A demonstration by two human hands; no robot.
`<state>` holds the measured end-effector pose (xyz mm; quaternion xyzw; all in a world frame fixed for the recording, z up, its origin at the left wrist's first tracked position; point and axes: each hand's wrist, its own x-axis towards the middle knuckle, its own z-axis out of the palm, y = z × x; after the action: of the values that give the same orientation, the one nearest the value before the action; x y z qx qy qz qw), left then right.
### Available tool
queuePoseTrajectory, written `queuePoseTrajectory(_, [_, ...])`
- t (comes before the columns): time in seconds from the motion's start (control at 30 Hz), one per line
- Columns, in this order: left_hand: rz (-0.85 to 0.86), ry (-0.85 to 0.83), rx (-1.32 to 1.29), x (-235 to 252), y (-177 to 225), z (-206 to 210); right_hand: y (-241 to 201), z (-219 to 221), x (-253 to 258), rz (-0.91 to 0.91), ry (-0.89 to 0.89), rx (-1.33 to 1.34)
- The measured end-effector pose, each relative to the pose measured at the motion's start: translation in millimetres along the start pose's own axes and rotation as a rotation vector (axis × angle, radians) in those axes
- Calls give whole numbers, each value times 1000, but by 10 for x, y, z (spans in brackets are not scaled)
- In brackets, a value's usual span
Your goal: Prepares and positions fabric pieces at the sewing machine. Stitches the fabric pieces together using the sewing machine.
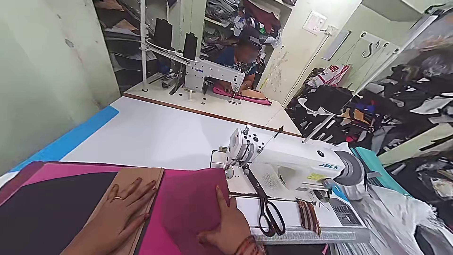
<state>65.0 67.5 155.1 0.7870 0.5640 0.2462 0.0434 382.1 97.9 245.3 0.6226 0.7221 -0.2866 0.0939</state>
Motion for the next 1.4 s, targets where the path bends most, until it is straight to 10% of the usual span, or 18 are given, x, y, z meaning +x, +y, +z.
queuePoseTrajectory(0.67, [-87, -419, -74, 797, 1907, 790, 1919, -476, -427, 230, 95, -92])
queuePoseTrajectory(0.87, [-100, -386, -70, 799, 1926, 825, 2065, -194, -111, -555, 794, 88])
queuePoseTrajectory(1.07, [-84, -261, -78, 832, 1896, 865, 1865, 22, 20, -442, 604, -331])
queuePoseTrajectory(1.4, [-27, -179, -12, 774, 1920, 944, 1840, -84, 4, -429, 542, -288])
